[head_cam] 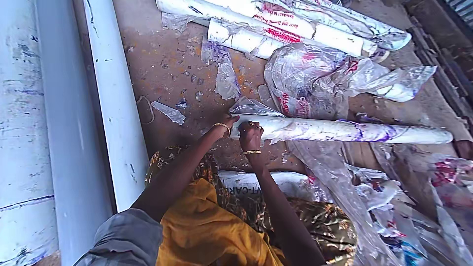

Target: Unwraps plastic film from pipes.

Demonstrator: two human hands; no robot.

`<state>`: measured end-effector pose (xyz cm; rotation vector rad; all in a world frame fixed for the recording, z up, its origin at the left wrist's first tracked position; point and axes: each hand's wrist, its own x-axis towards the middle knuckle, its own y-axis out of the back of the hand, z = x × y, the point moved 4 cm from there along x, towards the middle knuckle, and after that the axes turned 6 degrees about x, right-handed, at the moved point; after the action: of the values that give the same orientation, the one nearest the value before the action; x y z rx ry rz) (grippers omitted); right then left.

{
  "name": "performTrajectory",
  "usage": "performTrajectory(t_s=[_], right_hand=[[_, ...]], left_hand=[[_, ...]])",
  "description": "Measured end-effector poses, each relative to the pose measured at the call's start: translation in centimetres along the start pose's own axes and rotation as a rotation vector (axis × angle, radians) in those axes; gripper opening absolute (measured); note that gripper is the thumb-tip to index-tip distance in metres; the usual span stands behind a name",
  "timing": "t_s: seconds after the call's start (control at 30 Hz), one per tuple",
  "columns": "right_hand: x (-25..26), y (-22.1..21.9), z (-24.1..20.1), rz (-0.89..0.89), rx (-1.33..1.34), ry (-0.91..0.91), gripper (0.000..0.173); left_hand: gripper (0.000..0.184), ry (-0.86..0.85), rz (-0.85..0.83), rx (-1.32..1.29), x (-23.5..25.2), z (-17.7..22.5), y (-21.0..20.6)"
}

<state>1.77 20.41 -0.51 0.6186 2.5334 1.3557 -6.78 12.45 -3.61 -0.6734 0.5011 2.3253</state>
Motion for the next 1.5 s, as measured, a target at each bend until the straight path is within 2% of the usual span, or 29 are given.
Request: performTrajectory(t_s=[0.1, 0.2, 0.33, 0.4, 0.5, 0.6, 0.7, 0.8, 0.9, 1.07, 1.13, 1.2, 1.3, 1.37, 1.43, 1.5], right_hand=[[0.2, 0.1, 0.2, -0.100, -0.061, 0.030, 0.013], [0.6, 0.7, 0.9, -0.251, -0.086, 0.169, 0.014], [1.4, 1.8, 1.8, -0.415, -0.024, 0.317, 0.013], [1.3, 1.9, 2.2, -0.347, 0.091, 0.338, 0.011], [-0.2, 1.3, 2.4, -0.074, 0.219, 0.291, 0.017], [-2.0, -0.4, 2.0, 0.129, 0.126, 0.202, 0.026], [-2.5, -1.9, 1.6, 0.263, 0.058, 0.146, 0.015], [-2.2, -1.2, 0.9, 0.172, 0.062, 0.042, 0.012], [-1.7, -0.3, 1.3, 0.055, 0.056, 0.060, 0.012], [-0.7, 1.1, 3.1, -0.145, 0.169, 0.339, 0.016], [-0.4, 1.4, 3.7, -0.168, 0.252, 0.389, 0.016], [-0.9, 1.4, 4.2, -0.110, 0.352, 0.390, 0.018], [-3.4, 1.7, 4.4, 0.130, 0.437, 0.287, 0.026], [-4.6, 1.4, 3.5, 0.266, 0.390, 0.250, 0.025], [-4.8, 0.5, 2.3, 0.304, 0.311, 0.220, 0.023], [-4.4, -0.3, 1.0, 0.268, 0.202, 0.117, 0.024]], left_hand=[[0.048, 0.051, -0.011, -0.111, 1.9, -1.0, -0.5], [0.047, 0.104, -0.037, -0.206, 2.0, -0.9, -0.9], [0.047, 0.076, -0.045, -0.193, 2.1, -1.0, -0.8], [0.047, 0.068, -0.056, -0.175, 2.1, -1.1, -0.7], [0.047, 0.048, -0.053, -0.144, 2.1, -0.9, -0.7], [0.045, 0.013, -0.033, -0.136, 2.2, -1.0, -0.8], [0.043, -0.001, 0.010, -0.110, 1.6, -0.7, -0.8], [0.046, 0.039, 0.014, -0.115, 1.3, -0.7, -1.0], [0.048, 0.063, 0.038, -0.131, 1.3, -0.5, -1.2], [0.054, 0.142, -0.037, -0.202, 1.1, -0.9, -1.6], [0.057, 0.158, -0.070, -0.205, 0.9, -1.0, -1.5], [0.056, 0.155, -0.093, -0.198, 1.3, -0.9, -1.1], [0.054, 0.148, -0.133, -0.243, 1.8, -1.1, -1.2], [0.052, 0.131, -0.120, -0.251, 2.3, -1.3, -1.2], [0.051, 0.107, -0.101, -0.224, 2.4, -1.2, -1.1], [0.049, 0.087, -0.085, -0.209, 2.3, -1.0, -1.0]])
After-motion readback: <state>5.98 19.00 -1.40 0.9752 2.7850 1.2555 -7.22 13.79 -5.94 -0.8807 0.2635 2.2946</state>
